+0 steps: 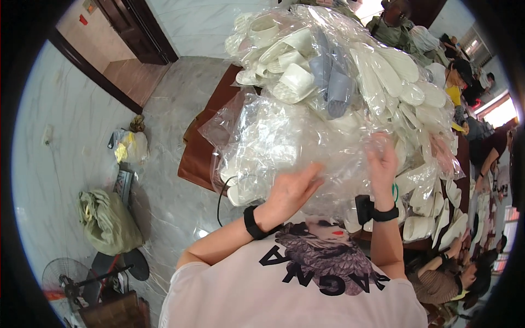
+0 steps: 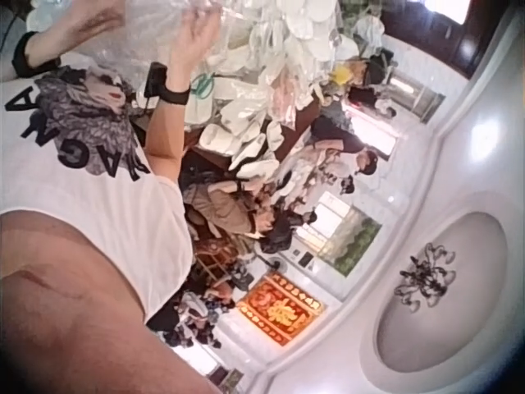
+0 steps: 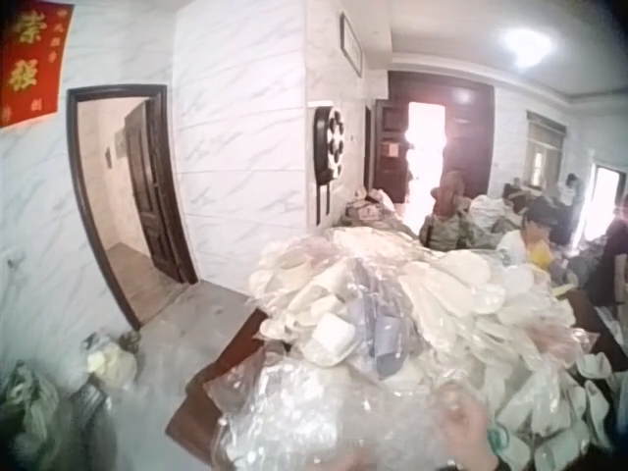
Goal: Trimming and sorting slipper or shoe upper components in a factory finishing area.
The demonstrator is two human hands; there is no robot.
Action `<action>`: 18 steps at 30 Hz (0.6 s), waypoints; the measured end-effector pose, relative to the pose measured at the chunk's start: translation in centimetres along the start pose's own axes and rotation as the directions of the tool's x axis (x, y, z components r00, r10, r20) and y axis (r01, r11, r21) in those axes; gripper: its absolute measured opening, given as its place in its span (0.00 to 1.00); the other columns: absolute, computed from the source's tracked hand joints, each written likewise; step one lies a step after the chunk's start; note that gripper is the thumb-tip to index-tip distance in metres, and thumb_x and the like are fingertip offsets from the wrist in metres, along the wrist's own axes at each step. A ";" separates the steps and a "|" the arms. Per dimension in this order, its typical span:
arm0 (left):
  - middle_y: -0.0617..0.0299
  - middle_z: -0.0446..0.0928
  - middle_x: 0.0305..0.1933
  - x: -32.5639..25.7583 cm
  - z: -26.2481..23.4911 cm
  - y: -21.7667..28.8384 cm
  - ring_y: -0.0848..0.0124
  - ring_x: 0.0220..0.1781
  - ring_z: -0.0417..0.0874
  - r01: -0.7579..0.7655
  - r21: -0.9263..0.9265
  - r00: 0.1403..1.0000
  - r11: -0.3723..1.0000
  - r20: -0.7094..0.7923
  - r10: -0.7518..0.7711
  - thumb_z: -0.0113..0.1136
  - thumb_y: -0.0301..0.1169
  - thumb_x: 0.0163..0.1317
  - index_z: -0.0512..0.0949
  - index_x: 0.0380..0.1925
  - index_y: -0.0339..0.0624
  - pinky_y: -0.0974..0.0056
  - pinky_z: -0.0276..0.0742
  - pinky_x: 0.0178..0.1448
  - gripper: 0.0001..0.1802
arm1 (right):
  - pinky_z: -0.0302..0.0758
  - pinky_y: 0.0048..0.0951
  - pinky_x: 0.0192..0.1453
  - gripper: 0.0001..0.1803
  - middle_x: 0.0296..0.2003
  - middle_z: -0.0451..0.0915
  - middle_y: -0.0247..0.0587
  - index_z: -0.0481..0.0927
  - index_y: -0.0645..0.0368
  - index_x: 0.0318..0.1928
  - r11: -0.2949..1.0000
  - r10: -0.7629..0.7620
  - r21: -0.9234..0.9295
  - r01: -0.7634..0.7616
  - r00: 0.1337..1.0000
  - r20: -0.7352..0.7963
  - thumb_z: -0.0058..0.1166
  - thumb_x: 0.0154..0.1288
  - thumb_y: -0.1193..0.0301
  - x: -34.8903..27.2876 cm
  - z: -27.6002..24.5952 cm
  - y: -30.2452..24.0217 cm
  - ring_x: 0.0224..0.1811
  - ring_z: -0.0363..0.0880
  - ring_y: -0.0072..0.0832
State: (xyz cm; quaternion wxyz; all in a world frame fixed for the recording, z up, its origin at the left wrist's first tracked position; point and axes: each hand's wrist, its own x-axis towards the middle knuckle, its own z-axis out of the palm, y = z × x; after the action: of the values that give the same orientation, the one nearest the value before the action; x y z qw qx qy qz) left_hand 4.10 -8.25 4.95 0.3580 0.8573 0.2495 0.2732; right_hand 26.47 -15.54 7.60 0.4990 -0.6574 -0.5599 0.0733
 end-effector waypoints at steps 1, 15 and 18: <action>0.51 0.81 0.33 -0.7 0.6 -1.1 0.56 0.32 0.83 0.005 -0.004 1.000 1.000 -0.008 -0.005 0.63 0.27 0.60 0.77 0.41 0.40 0.60 0.76 0.32 0.10 | 0.73 0.27 0.47 0.15 0.43 0.77 0.38 0.74 0.64 0.48 0.995 0.045 0.090 -0.036 0.994 -0.097 0.57 0.61 0.75 -0.2 -0.9 0.1 0.42 0.75 0.25; 0.58 0.82 0.34 3.2 -2.5 -7.0 0.72 0.31 0.80 0.109 -0.056 0.947 0.993 -0.297 -0.120 0.62 0.28 0.62 0.78 0.40 0.35 0.67 0.74 0.39 0.09 | 0.72 0.33 0.56 0.15 0.45 0.76 0.42 0.72 0.63 0.47 1.000 -0.023 0.025 0.017 0.960 0.279 0.58 0.59 0.76 1.4 0.5 -0.6 0.50 0.77 0.37; 0.59 0.82 0.35 4.1 -2.0 -3.2 0.72 0.35 0.80 0.106 -0.286 0.947 0.952 -0.264 -0.184 0.59 0.26 0.64 0.77 0.39 0.34 0.68 0.74 0.41 0.06 | 0.67 0.37 0.64 0.17 0.48 0.75 0.43 0.72 0.61 0.48 0.980 -0.183 -0.025 0.196 0.947 0.265 0.59 0.58 0.75 2.9 3.9 -1.3 0.57 0.73 0.44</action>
State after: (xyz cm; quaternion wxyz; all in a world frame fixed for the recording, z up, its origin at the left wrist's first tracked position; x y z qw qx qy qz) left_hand 5.06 -2.79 4.93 0.4498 0.7314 0.3226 0.3985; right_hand 24.16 -11.14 7.98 0.4087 -0.5977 -0.6830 0.0965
